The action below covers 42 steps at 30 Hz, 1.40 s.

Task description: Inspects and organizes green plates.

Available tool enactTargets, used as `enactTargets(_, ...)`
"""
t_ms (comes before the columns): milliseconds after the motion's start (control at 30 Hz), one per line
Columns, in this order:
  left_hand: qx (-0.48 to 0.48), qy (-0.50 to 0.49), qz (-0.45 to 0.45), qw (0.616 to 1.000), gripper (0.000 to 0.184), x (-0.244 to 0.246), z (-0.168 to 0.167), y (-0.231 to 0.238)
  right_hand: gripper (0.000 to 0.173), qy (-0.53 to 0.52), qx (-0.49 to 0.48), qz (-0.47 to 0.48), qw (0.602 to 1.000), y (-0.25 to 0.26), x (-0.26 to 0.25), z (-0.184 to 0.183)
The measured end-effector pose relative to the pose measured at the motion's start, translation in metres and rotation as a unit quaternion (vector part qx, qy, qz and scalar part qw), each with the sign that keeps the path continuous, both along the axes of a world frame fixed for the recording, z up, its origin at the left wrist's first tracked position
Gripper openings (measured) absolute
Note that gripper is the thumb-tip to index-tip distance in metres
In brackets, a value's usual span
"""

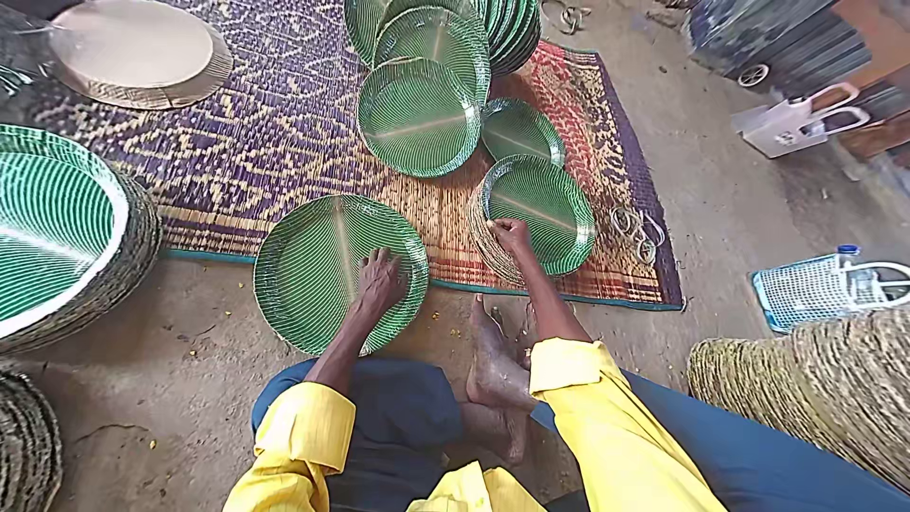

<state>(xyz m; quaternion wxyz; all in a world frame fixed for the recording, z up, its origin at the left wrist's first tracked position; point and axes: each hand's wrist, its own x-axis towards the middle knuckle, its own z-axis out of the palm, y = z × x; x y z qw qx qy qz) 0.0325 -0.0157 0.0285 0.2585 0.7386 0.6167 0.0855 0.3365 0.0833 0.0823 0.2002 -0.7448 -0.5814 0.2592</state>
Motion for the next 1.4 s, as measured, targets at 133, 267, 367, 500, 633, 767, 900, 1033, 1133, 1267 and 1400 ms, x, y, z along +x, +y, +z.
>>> enactTargets(133,-0.002,-0.002,-0.001,1.000,0.044,-0.002,0.001,0.000,0.030,-0.043,0.016,0.013,0.999,-0.005,-0.003,0.004)
enactTargets(267,0.004,-0.019,0.005,1.000,0.042,-0.002,0.000,0.000,0.029,-0.104,0.034,0.013,0.994,-0.010,0.000,0.005)
enactTargets(367,0.101,-0.098,0.024,0.990,0.038,-0.006,0.000,-0.001,0.028,-0.090,0.104,0.025,0.990,-0.029,-0.012,0.018)
enactTargets(500,0.357,-0.211,0.042,0.909,0.028,-0.009,0.013,-0.006,0.024,-0.092,0.240,0.163,0.952,-0.072,-0.073,0.034)
enactTargets(633,0.470,-0.212,0.041,0.856,0.030,-0.013,0.018,-0.012,0.021,-0.043,0.142,0.355,0.923,-0.120,-0.158,-0.002)
enactTargets(767,0.268,-0.119,0.062,0.954,0.029,-0.023,0.006,-0.013,0.020,-0.049,0.059,0.543,0.836,-0.168,-0.186,-0.057)
enactTargets(900,0.035,-0.006,0.036,0.999,0.038,-0.024,-0.002,-0.005,0.025,-0.061,0.060,0.524,0.848,-0.144,-0.161,-0.037)
enactTargets(1033,0.039,-0.009,0.022,0.999,0.040,-0.017,-0.003,-0.005,0.028,-0.085,0.118,0.324,0.935,-0.086,-0.087,-0.012)
enactTargets(1133,0.035,-0.006,0.026,0.999,0.040,-0.013,-0.003,-0.005,0.037,-0.112,0.157,0.140,0.971,-0.067,-0.040,0.007)
enactTargets(1267,0.032,-0.010,0.022,0.999,0.039,-0.009,-0.003,-0.002,0.043,-0.099,0.124,0.051,0.986,-0.034,-0.013,-0.004)
enactTargets(1400,0.025,-0.011,0.014,1.000,0.038,-0.010,-0.004,0.001,0.040,-0.090,0.077,0.054,0.991,-0.023,-0.016,-0.004)
